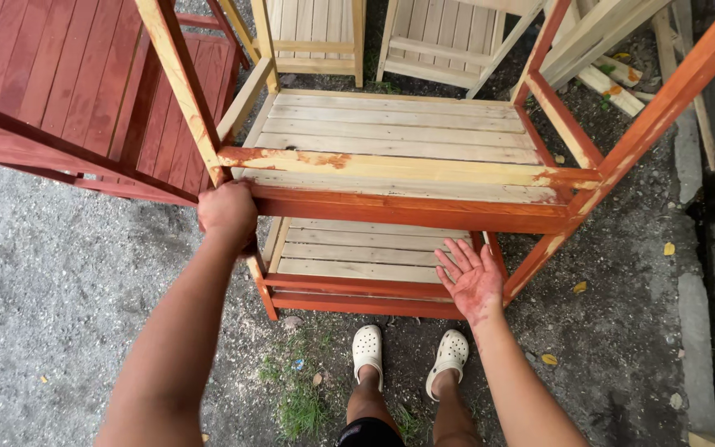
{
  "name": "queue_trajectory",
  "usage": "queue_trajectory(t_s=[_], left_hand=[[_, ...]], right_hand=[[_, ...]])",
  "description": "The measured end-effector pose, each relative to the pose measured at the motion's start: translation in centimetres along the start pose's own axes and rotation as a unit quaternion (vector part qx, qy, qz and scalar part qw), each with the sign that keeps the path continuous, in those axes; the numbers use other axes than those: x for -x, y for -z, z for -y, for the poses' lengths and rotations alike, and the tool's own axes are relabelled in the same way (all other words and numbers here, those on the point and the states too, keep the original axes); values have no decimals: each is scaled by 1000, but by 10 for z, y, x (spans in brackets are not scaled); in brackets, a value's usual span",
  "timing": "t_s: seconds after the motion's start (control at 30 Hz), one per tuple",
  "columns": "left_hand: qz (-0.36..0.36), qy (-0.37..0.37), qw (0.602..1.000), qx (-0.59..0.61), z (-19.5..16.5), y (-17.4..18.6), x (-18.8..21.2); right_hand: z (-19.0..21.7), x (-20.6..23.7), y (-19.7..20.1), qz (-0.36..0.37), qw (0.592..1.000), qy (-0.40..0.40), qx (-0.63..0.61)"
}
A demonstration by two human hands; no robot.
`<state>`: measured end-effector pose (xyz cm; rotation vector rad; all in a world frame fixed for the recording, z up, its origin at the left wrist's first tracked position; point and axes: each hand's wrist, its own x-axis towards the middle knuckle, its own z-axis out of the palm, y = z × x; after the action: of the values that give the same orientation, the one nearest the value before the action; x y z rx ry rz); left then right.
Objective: The person uses a reddish-brown cloth to rub stain onto the wooden surfaces of a multi-tiered shelving unit. They work systematically across shelves and side rails, spreading the stain evenly by hand.
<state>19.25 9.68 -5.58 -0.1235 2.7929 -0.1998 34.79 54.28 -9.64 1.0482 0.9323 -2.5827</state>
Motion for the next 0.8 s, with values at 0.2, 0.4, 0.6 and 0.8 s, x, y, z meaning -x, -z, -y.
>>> queue_trajectory(t_s=[0.2,0.4,0.6,0.8], left_hand=[[-129,-42,990,30,-3,-6,-4],[-144,139,936,290,-19,-34,-5],[-114,115,900,405,-129,-36,22],[-132,45,874,466,-271,-16,60]], right_hand=[[1,-5,6,11,1000,9,-22],[-5,-14,16,19,999,-5,-25],[8,-32,32,-11,999,-4,-42],[49,-32,70,-8,999,4,-39]])
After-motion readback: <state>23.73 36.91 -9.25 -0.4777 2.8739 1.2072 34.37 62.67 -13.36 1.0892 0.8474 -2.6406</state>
